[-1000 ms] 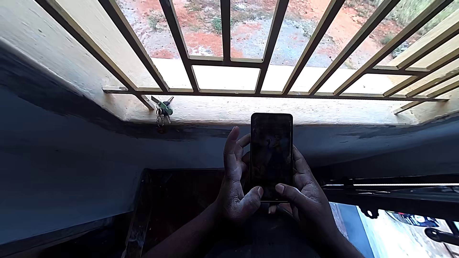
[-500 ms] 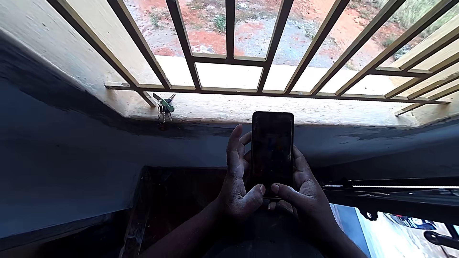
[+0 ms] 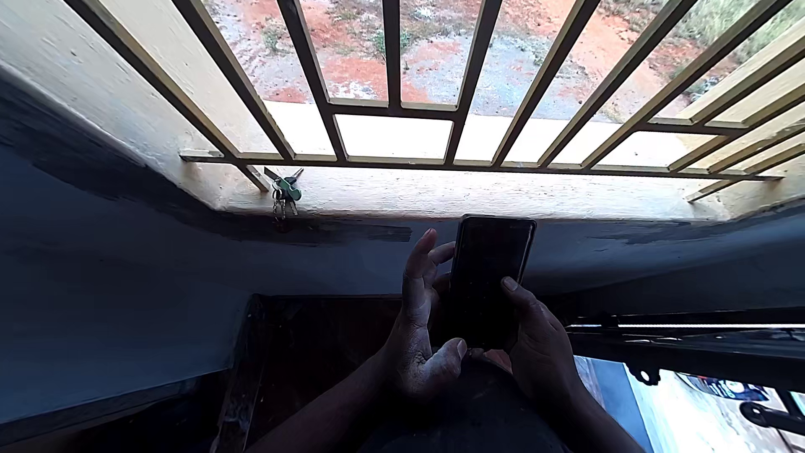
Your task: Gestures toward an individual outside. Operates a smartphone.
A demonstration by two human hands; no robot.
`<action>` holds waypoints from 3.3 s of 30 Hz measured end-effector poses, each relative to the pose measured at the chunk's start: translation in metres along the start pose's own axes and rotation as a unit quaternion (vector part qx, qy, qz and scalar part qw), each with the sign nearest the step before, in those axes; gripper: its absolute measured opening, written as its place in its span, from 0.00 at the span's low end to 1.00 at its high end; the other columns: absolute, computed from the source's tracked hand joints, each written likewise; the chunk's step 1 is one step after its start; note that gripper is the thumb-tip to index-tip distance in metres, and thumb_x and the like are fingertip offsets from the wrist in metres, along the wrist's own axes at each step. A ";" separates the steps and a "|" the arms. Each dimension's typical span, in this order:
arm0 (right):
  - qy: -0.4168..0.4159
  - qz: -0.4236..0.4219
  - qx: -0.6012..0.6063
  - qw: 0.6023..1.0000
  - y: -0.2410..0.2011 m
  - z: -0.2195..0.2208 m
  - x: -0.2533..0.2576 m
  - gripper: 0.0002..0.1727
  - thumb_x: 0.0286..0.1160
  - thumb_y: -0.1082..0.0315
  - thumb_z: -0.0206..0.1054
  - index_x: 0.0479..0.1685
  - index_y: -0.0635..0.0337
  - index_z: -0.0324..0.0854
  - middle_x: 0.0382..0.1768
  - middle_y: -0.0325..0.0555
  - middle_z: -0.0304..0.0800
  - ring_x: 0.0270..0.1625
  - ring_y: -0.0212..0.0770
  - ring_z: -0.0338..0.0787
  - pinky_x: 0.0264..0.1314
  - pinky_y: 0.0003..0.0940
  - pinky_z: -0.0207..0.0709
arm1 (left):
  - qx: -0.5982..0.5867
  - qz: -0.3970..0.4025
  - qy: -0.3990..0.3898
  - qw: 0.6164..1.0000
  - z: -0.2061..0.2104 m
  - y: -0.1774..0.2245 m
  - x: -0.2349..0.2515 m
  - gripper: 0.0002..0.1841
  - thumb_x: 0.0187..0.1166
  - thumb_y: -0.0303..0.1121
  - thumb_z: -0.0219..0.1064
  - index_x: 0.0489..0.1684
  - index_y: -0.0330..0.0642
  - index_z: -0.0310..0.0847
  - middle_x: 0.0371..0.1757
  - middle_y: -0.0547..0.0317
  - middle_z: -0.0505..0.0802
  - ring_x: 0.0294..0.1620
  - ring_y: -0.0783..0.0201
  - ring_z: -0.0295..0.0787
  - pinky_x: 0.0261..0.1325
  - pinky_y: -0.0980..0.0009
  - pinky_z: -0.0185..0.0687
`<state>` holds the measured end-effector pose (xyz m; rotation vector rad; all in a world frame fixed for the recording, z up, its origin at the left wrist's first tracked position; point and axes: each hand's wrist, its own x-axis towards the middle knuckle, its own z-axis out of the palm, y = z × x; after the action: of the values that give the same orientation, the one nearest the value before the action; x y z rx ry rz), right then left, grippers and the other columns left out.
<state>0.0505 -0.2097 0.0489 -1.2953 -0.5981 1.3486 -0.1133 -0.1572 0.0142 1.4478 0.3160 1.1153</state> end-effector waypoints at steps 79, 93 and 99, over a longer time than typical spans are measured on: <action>-0.176 -0.053 0.008 0.983 0.026 -0.020 -0.009 0.48 0.75 0.59 0.73 0.93 0.38 0.47 0.68 0.57 0.83 0.54 0.51 0.95 0.35 0.40 0.94 | -0.104 -0.099 0.168 0.975 0.009 -0.001 -0.005 0.49 0.71 0.32 0.68 0.94 0.65 0.40 0.82 0.54 0.72 0.68 0.56 0.87 0.62 0.56 0.91; -0.174 -0.088 -0.063 0.979 0.029 -0.017 -0.010 0.47 0.74 0.62 0.73 0.93 0.41 0.48 0.69 0.54 0.82 0.56 0.49 0.94 0.38 0.38 0.95 | -0.019 -0.090 0.156 0.984 -0.008 0.005 0.004 0.40 0.77 0.30 0.59 0.95 0.52 0.50 0.75 0.49 0.79 0.66 0.55 0.87 0.62 0.59 0.91; -0.172 -0.082 -0.068 0.979 0.026 -0.014 -0.007 0.47 0.74 0.62 0.72 0.93 0.40 0.49 0.69 0.53 0.82 0.56 0.48 0.94 0.38 0.38 0.95 | -0.011 -0.089 0.168 0.982 -0.012 0.004 0.007 0.39 0.76 0.30 0.60 0.93 0.51 0.52 0.73 0.50 0.80 0.65 0.56 0.87 0.61 0.60 0.91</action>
<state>0.0522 -0.2270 0.0237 -1.0987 -1.0286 1.4220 -0.1204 -0.1460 0.0185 1.1835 0.6558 1.2103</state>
